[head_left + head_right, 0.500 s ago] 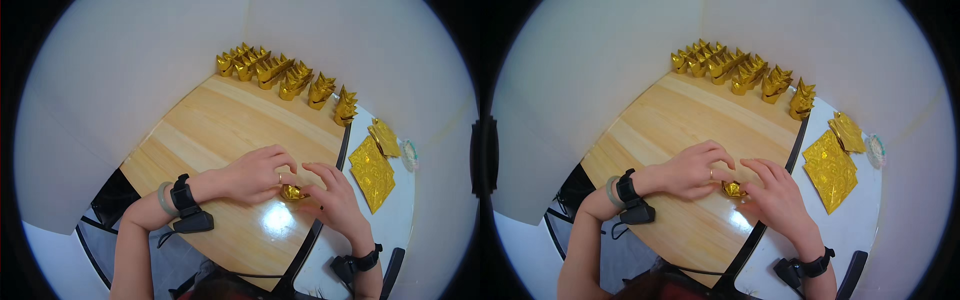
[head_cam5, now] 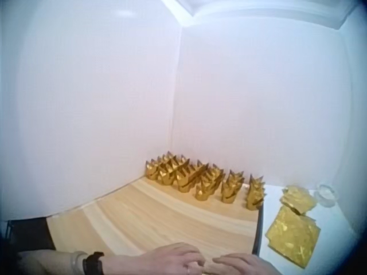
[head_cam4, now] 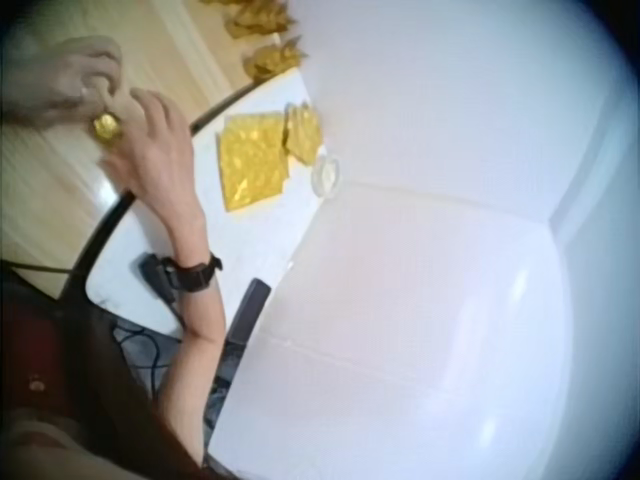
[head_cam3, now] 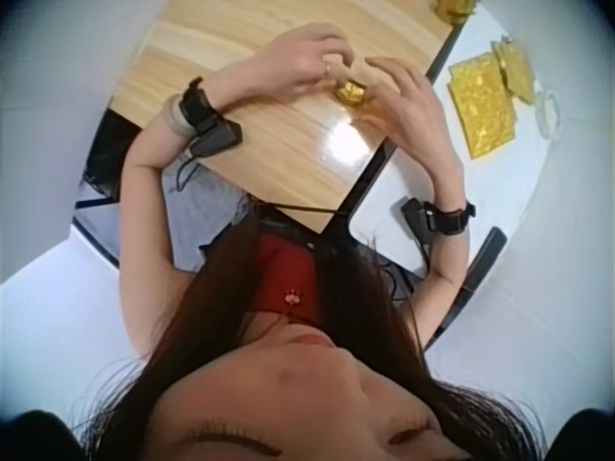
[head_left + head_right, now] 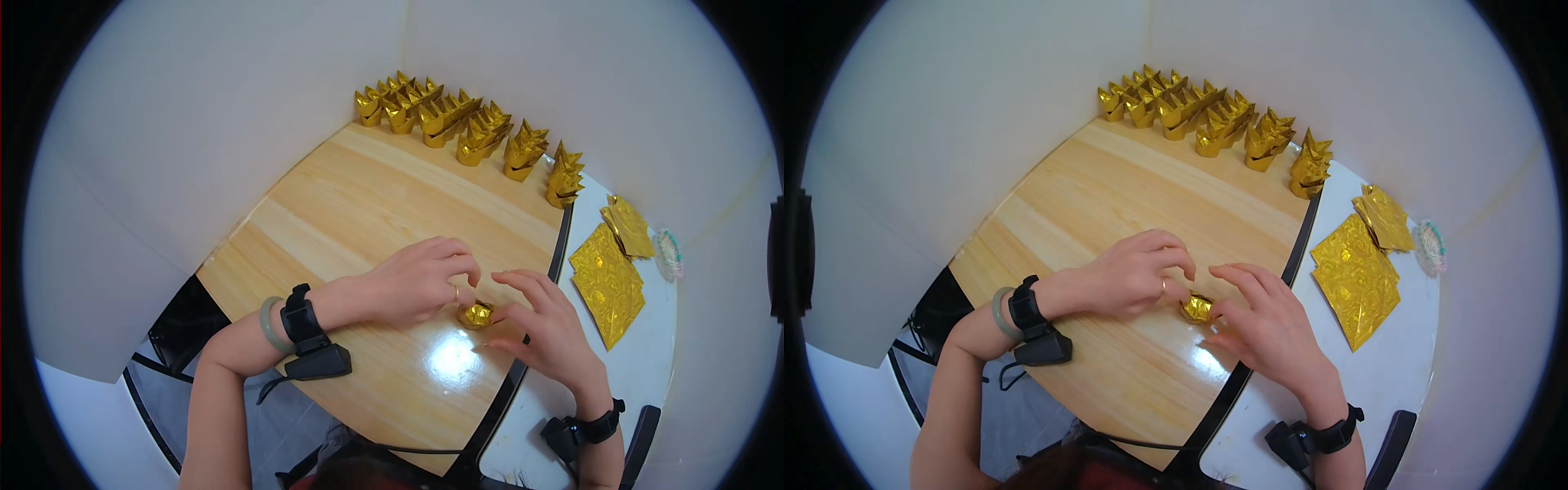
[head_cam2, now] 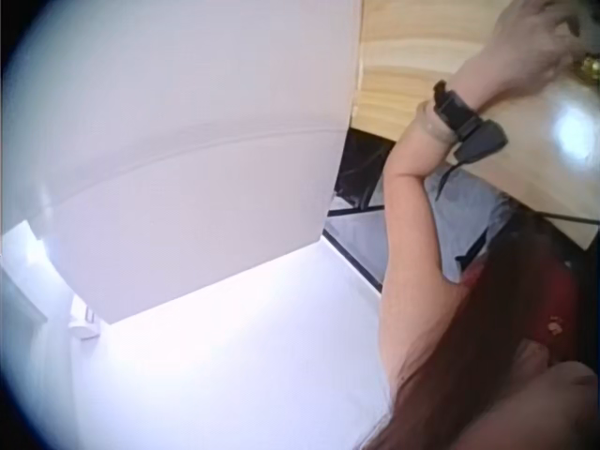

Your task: Folding pieces of gold foil paper into decorative ingot shapes.

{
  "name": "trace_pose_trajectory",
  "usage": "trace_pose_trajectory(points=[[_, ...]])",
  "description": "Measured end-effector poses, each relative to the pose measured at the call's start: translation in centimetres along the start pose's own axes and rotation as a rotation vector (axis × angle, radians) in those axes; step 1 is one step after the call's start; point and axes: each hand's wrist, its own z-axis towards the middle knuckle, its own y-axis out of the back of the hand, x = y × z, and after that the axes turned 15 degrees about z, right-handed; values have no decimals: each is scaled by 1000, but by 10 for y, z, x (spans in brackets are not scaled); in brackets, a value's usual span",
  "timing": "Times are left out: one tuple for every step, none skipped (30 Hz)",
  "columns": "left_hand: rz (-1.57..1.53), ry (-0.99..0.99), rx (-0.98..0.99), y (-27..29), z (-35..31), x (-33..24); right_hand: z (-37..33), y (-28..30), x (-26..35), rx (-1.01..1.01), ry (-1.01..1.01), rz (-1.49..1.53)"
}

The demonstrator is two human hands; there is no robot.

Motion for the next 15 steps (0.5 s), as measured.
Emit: trace_pose_trajectory(points=[[-57,72,-12,1,1,-1,0,2,2,-21,-30,29],[-114,143,-23,2,2,-1,-1,4,3,-42,-61,58],[-113,143,-22,2,2,0,0,4,3,-42,-60,60],[-106,160,-40,3,1,0,0,5,3,-53,-59,46],[-100,177,-58,3,2,0,0,5,3,-64,-58,32],[-97,177,-56,5,1,1,0,2,1,-66,-56,34],[-104,130,-30,6,2,1,0,-1,-2,-45,-34,28],[-111,84,-4,7,2,1,0,-4,-4,-24,-12,22],[-108,82,-4,7,2,0,0,-5,-5,-26,-10,20],[-113,89,-7,7,1,0,0,-5,-6,-43,3,17],[-117,97,-9,6,1,0,1,-5,-7,-59,16,13],[-115,94,-10,7,1,0,0,-6,-8,-62,18,11],[-111,72,3,7,2,0,-1,-7,-9,-81,-18,39],[-107,50,16,7,2,0,-3,-7,-10,-100,-54,67],[-105,48,15,6,3,0,-4,-7,-12,-103,-53,65]])
